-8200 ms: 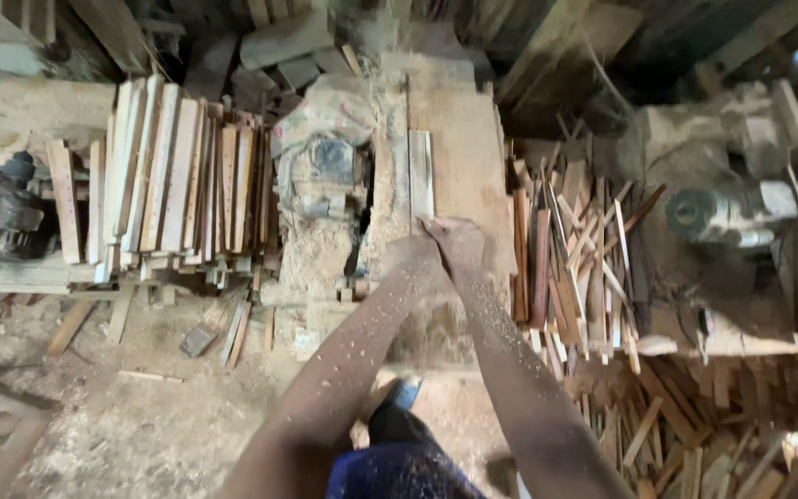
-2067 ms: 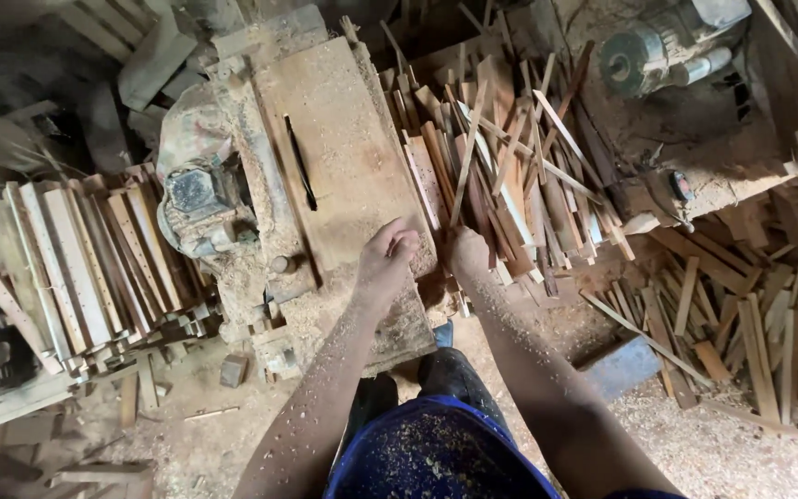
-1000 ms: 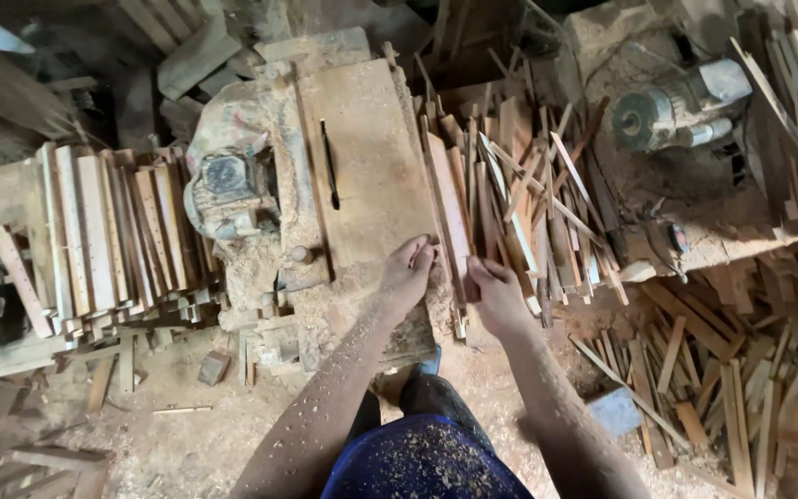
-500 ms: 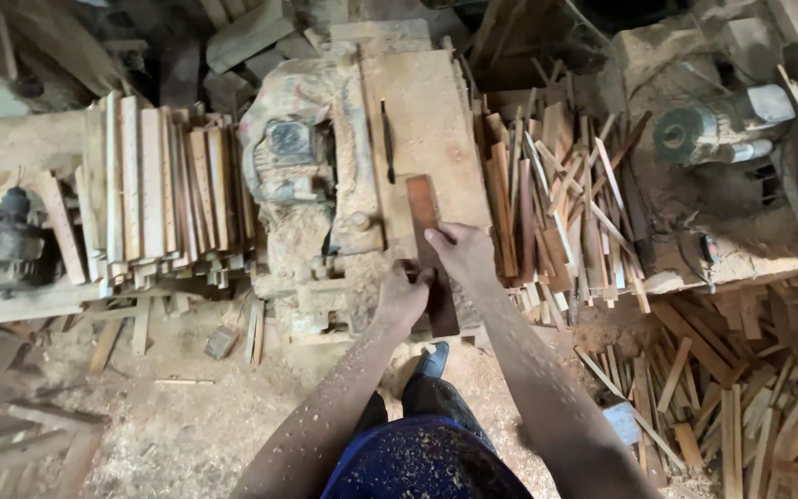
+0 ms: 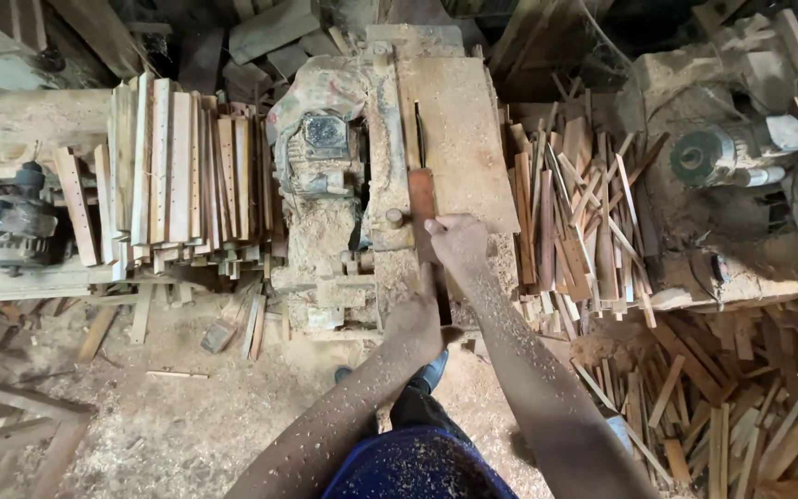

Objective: Feeding wooden strips through a table saw to trim them to size

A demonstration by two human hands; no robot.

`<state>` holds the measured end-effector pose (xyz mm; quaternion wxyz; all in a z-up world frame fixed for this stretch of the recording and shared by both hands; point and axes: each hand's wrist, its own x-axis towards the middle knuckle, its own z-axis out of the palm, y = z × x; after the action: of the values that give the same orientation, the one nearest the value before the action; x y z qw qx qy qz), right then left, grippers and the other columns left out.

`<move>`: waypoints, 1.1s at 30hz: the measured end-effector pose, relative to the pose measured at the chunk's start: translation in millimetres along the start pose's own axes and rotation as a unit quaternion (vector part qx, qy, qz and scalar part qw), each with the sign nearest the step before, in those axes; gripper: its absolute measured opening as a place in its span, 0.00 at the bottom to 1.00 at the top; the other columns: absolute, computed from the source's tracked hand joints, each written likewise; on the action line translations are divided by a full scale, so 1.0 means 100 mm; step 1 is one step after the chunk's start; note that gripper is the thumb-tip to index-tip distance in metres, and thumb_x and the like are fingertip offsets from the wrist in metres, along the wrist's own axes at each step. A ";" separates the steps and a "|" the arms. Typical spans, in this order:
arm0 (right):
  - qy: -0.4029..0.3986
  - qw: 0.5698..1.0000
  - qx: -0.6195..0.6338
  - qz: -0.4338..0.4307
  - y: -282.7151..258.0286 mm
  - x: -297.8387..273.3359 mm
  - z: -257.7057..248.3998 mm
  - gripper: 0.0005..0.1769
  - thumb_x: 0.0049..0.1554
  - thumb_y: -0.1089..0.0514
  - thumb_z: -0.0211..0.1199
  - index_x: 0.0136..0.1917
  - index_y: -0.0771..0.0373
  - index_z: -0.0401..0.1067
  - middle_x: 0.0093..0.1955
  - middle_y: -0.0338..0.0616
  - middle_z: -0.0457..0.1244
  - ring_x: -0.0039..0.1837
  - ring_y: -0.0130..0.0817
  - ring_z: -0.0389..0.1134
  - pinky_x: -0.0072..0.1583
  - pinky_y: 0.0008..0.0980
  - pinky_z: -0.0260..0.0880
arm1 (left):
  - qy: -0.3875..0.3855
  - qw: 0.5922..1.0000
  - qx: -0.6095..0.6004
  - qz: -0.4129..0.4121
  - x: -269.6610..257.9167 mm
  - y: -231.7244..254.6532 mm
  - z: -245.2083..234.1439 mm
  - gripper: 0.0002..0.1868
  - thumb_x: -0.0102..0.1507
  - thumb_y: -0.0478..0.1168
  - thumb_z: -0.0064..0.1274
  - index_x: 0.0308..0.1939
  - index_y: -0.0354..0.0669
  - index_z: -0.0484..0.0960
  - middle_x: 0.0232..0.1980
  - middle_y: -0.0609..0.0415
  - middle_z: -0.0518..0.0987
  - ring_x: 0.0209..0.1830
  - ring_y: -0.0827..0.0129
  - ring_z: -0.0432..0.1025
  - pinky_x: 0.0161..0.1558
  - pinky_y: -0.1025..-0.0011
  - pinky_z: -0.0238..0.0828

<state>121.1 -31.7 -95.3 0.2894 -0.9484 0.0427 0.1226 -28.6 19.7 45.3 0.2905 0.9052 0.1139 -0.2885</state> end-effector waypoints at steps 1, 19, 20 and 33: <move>0.001 1.000 0.000 -0.001 -0.03 0.05 0.02 0.18 0.51 0.36 0.68 0.53 0.38 0.82 0.48 0.40 0.74 0.57 0.45 0.74 0.60 0.44 0.76 | 0.001 1.000 0.000 0.001 0.11 -0.06 0.05 0.62 0.60 0.58 0.63 0.79 0.35 0.33 0.58 0.33 0.78 0.61 0.40 0.74 0.59 0.47 0.75; -0.038 0.997 -0.006 -0.061 0.16 -0.07 -0.21 0.19 0.54 0.38 0.66 0.56 0.42 0.82 0.57 0.39 0.73 0.64 0.48 0.71 0.67 0.45 0.71 | 0.034 0.999 0.020 0.030 0.84 -0.32 0.13 0.54 0.60 0.47 0.61 0.79 0.35 0.42 0.50 0.35 0.83 0.53 0.43 0.79 0.54 0.48 0.77; -0.045 0.998 0.016 -0.047 0.25 -0.10 -0.21 0.17 0.52 0.39 0.68 0.54 0.39 0.82 0.52 0.36 0.73 0.60 0.46 0.72 0.65 0.43 0.72 | 0.030 0.999 0.019 0.034 0.81 -0.29 0.06 0.50 0.60 0.42 0.57 0.78 0.35 0.42 0.51 0.34 0.82 0.55 0.43 0.78 0.55 0.48 0.76; -0.002 0.996 0.089 -0.027 0.23 0.13 0.06 0.10 0.51 0.48 0.70 0.48 0.44 0.84 0.45 0.44 0.74 0.56 0.51 0.73 0.59 0.50 0.74 | 0.043 0.996 0.077 0.017 1.00 -0.25 -0.19 0.45 0.60 0.35 0.48 0.78 0.34 0.45 0.54 0.37 0.82 0.57 0.45 0.78 0.56 0.50 0.76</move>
<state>129.1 -47.6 -116.1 0.3760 -0.9194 0.0271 0.1122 51.9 54.9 -12.5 0.2193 0.9383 0.0884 -0.2525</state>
